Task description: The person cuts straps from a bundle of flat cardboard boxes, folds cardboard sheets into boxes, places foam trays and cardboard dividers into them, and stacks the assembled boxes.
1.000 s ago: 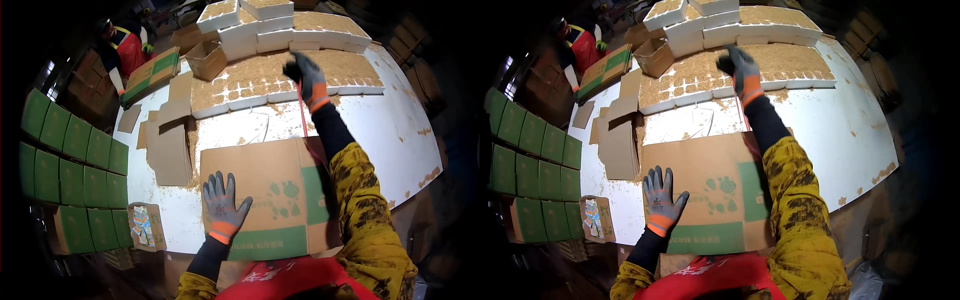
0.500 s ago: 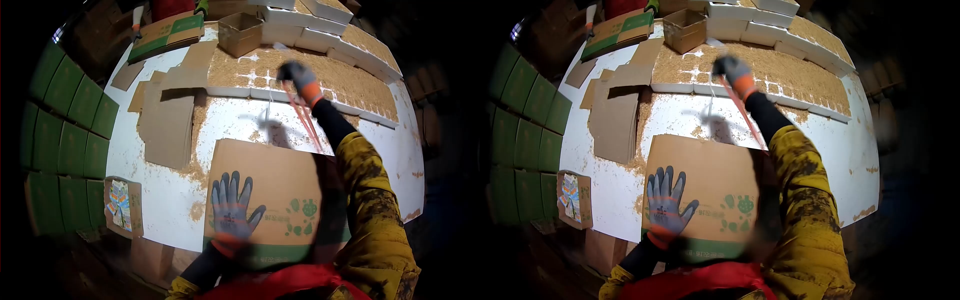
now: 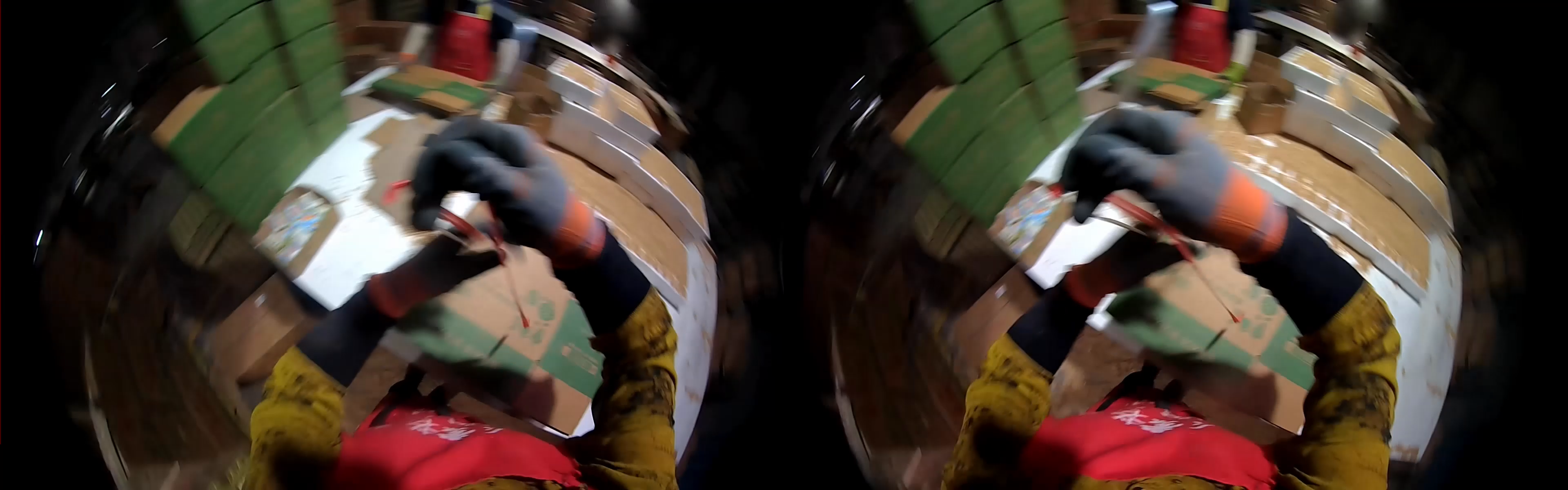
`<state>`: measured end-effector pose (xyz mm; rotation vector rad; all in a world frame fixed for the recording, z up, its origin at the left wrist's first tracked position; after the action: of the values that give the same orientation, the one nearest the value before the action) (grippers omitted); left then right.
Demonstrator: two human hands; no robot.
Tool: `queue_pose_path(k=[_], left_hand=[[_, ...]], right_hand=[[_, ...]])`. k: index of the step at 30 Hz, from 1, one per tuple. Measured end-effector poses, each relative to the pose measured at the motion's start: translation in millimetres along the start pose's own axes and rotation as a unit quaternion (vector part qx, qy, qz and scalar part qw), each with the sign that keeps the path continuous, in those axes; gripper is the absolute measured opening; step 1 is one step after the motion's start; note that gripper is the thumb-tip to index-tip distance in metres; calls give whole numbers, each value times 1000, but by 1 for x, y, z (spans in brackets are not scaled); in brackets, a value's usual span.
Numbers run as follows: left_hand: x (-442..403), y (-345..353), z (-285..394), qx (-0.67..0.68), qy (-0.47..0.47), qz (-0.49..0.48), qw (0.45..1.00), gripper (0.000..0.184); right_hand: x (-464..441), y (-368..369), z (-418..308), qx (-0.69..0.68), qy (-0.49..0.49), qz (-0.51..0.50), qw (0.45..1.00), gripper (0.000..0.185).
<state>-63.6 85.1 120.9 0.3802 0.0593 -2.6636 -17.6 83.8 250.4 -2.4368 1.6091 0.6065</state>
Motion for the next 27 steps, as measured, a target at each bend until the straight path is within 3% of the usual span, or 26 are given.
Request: queue_pose_path(k=[2,3,4,5,6,8,9,10,11,12,13,14,15,18,19,21,22,23,24,25,27], left_hand=[[43,18,-11,79,-25,-113,990,24],[71,10,-36,-137,-98,-165,972,26],[111,-20,-66,-219,-117,-139,959,32],[156,-50,-67,-242,-212,-98,942,37],[203,-82,-67,-256,-307,-56,915,41],[328,-165,-73,-218,-382,32,898,45],[418,-232,-88,-342,-500,1,795,39],[517,-314,-96,-609,-295,-88,731,32],[591,-381,-56,-657,-411,-13,631,40],[651,-437,13,-698,-514,149,476,50],[689,-466,101,-734,-531,362,217,60],[725,-468,176,-649,-551,523,-27,71],[747,-463,216,-581,-537,601,-116,83],[723,-499,229,-656,-486,575,-57,74],[692,-508,202,-701,-454,550,-18,72],[622,-507,105,-773,-364,511,96,66],[600,-504,33,-768,-297,534,191,57],[565,-492,-47,-757,-116,467,441,49],[521,-469,-123,-663,-123,411,613,46],[466,-425,-191,-543,-173,361,738,45],[359,-319,-266,-301,-207,259,894,43]], right_hand=[[8,26,-8,4,-1,-10,1000,31],[20,31,-9,44,6,6,999,36],[37,31,0,108,38,10,993,37],[58,27,10,179,67,23,981,39],[83,23,25,226,102,51,967,44],[137,6,53,280,215,112,929,51],[168,2,68,288,293,145,900,50],[194,2,78,248,307,186,900,48],[215,2,88,211,319,227,896,47],[229,4,91,210,303,273,889,46],[240,6,94,209,288,321,878,44],[250,4,102,246,286,355,856,43],[257,2,106,279,272,378,840,42],[259,14,128,262,292,436,810,42],[261,21,139,218,282,454,816,42],[262,26,141,300,297,429,799,41],[261,34,134,323,286,436,790,40],[278,32,129,340,260,452,783,41],[296,29,121,353,226,490,764,42],[327,22,112,391,237,517,723,47],[403,-1,101,401,233,604,648,55]])
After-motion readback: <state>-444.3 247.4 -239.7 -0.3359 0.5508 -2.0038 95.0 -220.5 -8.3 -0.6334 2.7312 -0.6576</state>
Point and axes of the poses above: each hand's wrist, its own x-axis away from the middle knuckle, its own y-axis out of the palm, z = x × y, the point moved 7 cm from there along -x, towards the middle knuckle, and after that the axes turned 9 degrees about -x, right-handed, at the moved point
